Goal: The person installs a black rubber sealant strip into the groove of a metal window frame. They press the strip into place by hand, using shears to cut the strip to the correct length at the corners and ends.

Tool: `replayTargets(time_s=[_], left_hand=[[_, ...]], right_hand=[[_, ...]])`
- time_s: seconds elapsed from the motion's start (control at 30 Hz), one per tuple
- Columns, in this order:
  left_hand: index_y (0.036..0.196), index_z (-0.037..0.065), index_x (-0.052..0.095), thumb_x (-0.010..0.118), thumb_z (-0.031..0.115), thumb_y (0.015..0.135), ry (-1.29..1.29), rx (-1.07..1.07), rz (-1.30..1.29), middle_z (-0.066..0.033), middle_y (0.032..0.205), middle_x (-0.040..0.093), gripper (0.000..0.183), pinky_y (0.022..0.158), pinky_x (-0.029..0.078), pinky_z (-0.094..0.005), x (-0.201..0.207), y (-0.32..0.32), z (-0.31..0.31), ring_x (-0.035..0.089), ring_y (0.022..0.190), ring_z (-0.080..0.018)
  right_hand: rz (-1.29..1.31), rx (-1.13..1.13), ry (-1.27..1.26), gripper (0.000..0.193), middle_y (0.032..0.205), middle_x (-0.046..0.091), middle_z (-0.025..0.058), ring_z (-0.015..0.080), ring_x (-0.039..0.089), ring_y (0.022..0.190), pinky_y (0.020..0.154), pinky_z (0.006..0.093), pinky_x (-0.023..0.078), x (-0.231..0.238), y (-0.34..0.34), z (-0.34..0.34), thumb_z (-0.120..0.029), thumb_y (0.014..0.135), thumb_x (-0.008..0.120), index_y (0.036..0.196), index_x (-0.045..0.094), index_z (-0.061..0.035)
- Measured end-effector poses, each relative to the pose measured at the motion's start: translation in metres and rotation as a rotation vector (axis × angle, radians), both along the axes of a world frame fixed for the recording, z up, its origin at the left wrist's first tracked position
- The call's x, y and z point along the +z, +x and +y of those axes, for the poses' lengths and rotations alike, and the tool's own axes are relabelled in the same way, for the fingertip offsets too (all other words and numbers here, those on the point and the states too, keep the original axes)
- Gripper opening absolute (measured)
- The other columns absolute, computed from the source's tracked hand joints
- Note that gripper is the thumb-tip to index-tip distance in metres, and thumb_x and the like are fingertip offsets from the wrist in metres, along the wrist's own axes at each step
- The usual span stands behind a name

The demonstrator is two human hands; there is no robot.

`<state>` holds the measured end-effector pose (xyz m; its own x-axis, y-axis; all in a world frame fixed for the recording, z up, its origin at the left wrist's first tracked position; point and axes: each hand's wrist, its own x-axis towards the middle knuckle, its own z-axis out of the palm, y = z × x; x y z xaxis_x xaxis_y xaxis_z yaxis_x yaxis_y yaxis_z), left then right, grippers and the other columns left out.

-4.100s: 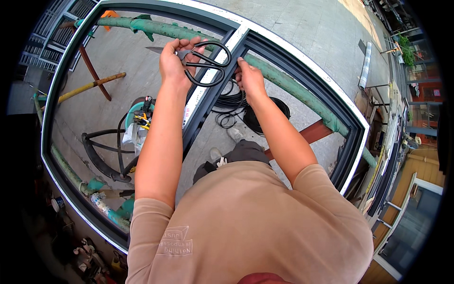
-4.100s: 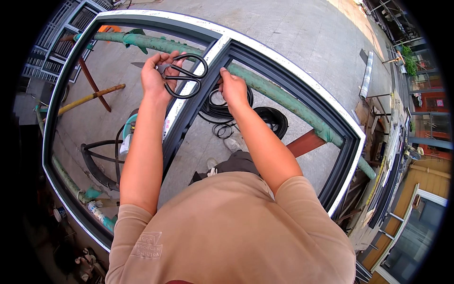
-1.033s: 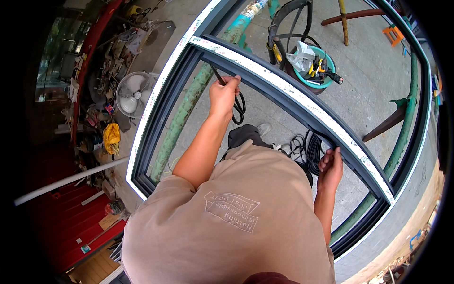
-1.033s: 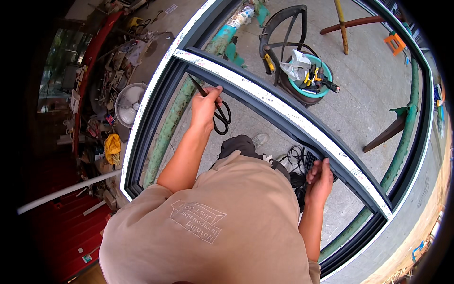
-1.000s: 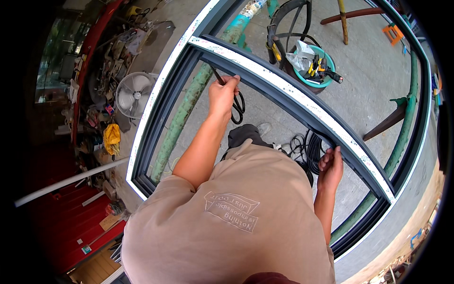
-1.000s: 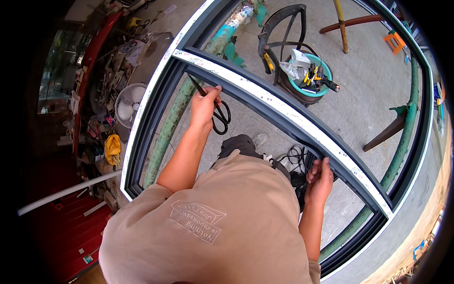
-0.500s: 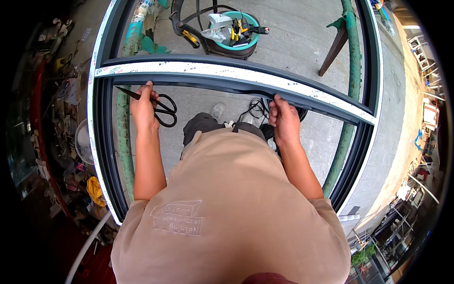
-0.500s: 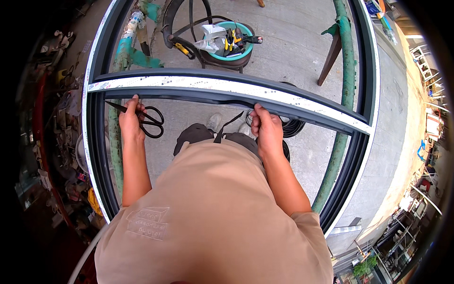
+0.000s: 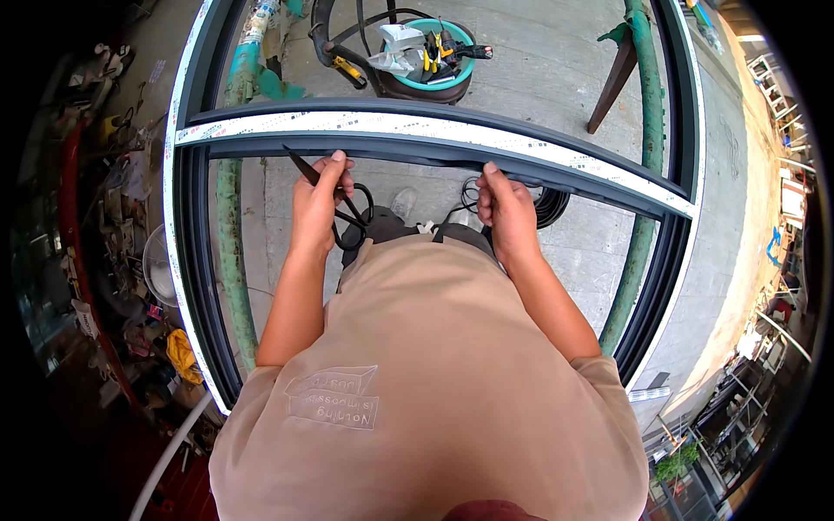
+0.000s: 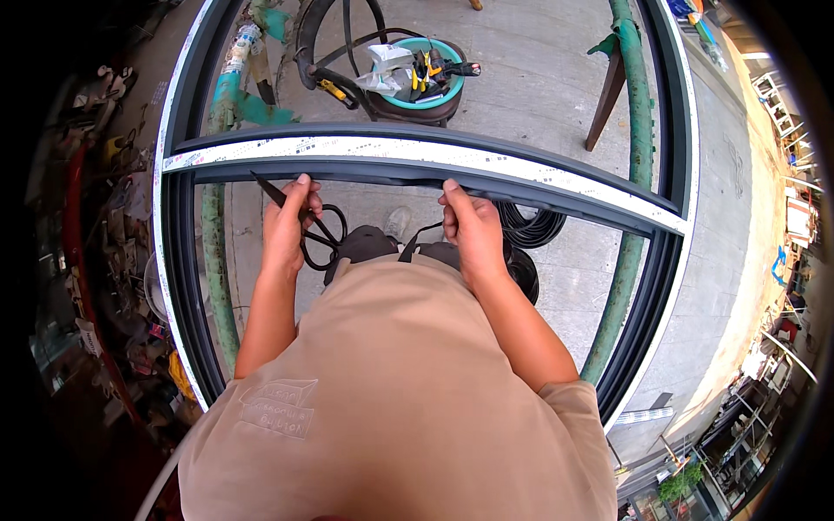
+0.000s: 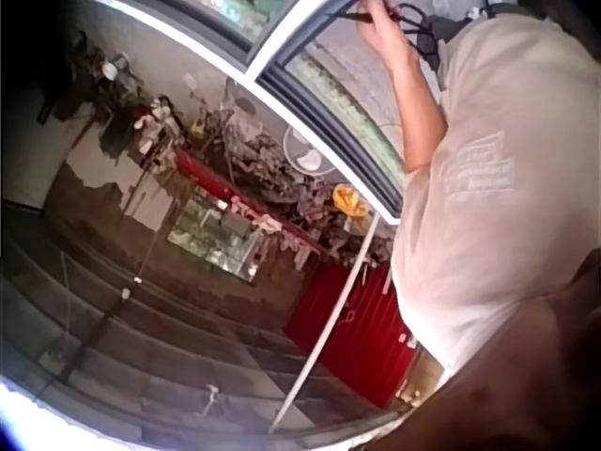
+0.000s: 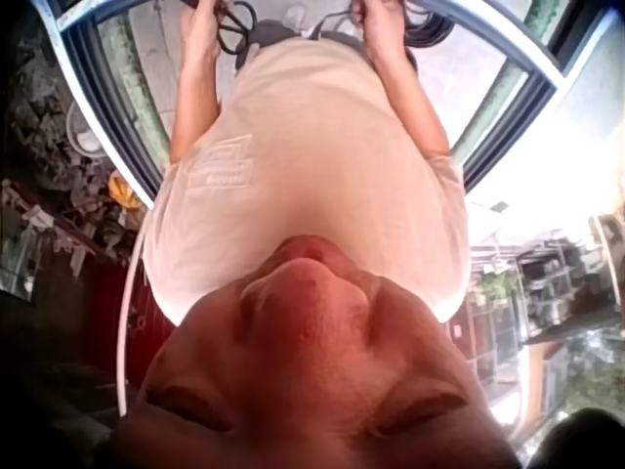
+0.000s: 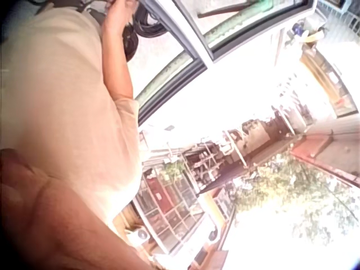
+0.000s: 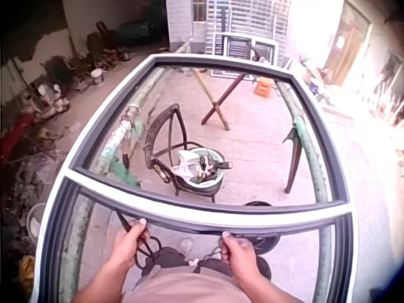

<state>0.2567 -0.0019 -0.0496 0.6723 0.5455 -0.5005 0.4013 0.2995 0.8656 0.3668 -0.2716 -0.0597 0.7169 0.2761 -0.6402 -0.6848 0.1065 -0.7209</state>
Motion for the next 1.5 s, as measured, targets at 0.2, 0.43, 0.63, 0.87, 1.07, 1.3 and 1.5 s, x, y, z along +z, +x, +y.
replayTargets(time_s=[0.2, 0.43, 0.63, 0.87, 1.07, 1.3, 1.5], left_hand=[[0.101, -0.001, 0.074, 0.074, 0.033, 0.106, -0.08, 0.021, -0.035, -0.0034, 0.085, 0.067, 0.034, 0.077, 0.048, -0.0317, -0.009, 0.014, -0.023, 0.06, 0.079, -0.014], [0.088, 0.001, 0.07, 0.073, 0.025, 0.106, -0.032, 0.078, -0.03, -0.0073, 0.084, 0.069, 0.031, 0.077, 0.049, -0.0336, -0.013, 0.02, -0.029, 0.061, 0.079, -0.016], [0.084, 0.001, 0.069, 0.072, 0.022, 0.106, -0.014, 0.137, -0.072, -0.0068, 0.081, 0.068, 0.031, 0.081, 0.05, -0.0366, -0.021, 0.022, -0.035, 0.063, 0.082, -0.0176], [0.093, 0.004, 0.07, 0.072, 0.028, 0.106, 0.018, 0.072, -0.111, -0.0023, 0.081, 0.067, 0.027, 0.07, 0.042, -0.0314, -0.03, 0.019, -0.032, 0.062, 0.077, -0.0141], [0.088, 0.0, 0.07, 0.072, 0.027, 0.107, -0.128, 0.065, -0.091, -0.0083, 0.087, 0.069, 0.033, 0.078, 0.049, -0.0346, -0.015, 0.023, -0.047, 0.061, 0.08, -0.0164], [0.085, 0.001, 0.071, 0.073, 0.027, 0.106, -0.131, 0.024, -0.089, -0.0077, 0.084, 0.07, 0.034, 0.076, 0.048, -0.0344, -0.02, 0.028, -0.049, 0.061, 0.078, -0.0163], [0.078, 0.0, 0.071, 0.073, 0.026, 0.105, -0.06, 0.025, -0.116, -0.0056, 0.077, 0.068, 0.037, 0.072, 0.046, -0.0331, -0.028, 0.03, -0.052, 0.059, 0.073, -0.0144]], right_hand=[[0.0, 0.009, 0.024, 0.033, 0.069, 0.053, -0.0028, 0.0092, 0.044, 0.058, 0.054, 0.0272, 0.032, -0.003, -0.002, 0.014, -0.035, 0.106, 0.072, 0.089, 0.066, -0.0069], [-0.058, -0.069, -0.039, 0.032, 0.069, 0.054, -0.0011, 0.0095, 0.044, 0.058, 0.054, 0.0276, 0.032, -0.002, -0.007, 0.022, -0.03, 0.105, 0.073, 0.087, 0.066, -0.004], [-0.027, -0.062, 0.038, 0.031, 0.07, 0.054, -0.0007, 0.0102, 0.045, 0.059, 0.054, 0.028, 0.034, -0.009, -0.007, 0.023, -0.031, 0.106, 0.072, 0.088, 0.066, -0.0053], [-0.025, 0.06, 0.019, 0.032, 0.07, 0.055, -0.0005, 0.0105, 0.048, 0.06, 0.055, 0.0281, 0.037, -0.008, -0.01, 0.04, -0.032, 0.107, 0.071, 0.087, 0.067, -0.0065], [-0.048, -0.008, 0.042, 0.036, 0.067, 0.057, -0.0001, 0.0101, 0.048, 0.057, 0.054, 0.0276, 0.037, -0.013, -0.013, 0.045, -0.033, 0.105, 0.073, 0.083, 0.069, -0.0038], [-0.053, -0.044, 0.015, 0.036, 0.065, 0.055, -0.0003, 0.0101, 0.048, 0.056, 0.053, 0.0276, 0.036, -0.013, -0.014, 0.05, -0.032, 0.104, 0.073, 0.083, 0.068, -0.0037], [-0.007, 0.029, 0.041, 0.037, 0.067, 0.058, -0.0008, 0.0086, 0.048, 0.056, 0.053, 0.0262, 0.036, -0.007, -0.012, 0.058, -0.035, 0.106, 0.072, 0.084, 0.068, -0.0053]])
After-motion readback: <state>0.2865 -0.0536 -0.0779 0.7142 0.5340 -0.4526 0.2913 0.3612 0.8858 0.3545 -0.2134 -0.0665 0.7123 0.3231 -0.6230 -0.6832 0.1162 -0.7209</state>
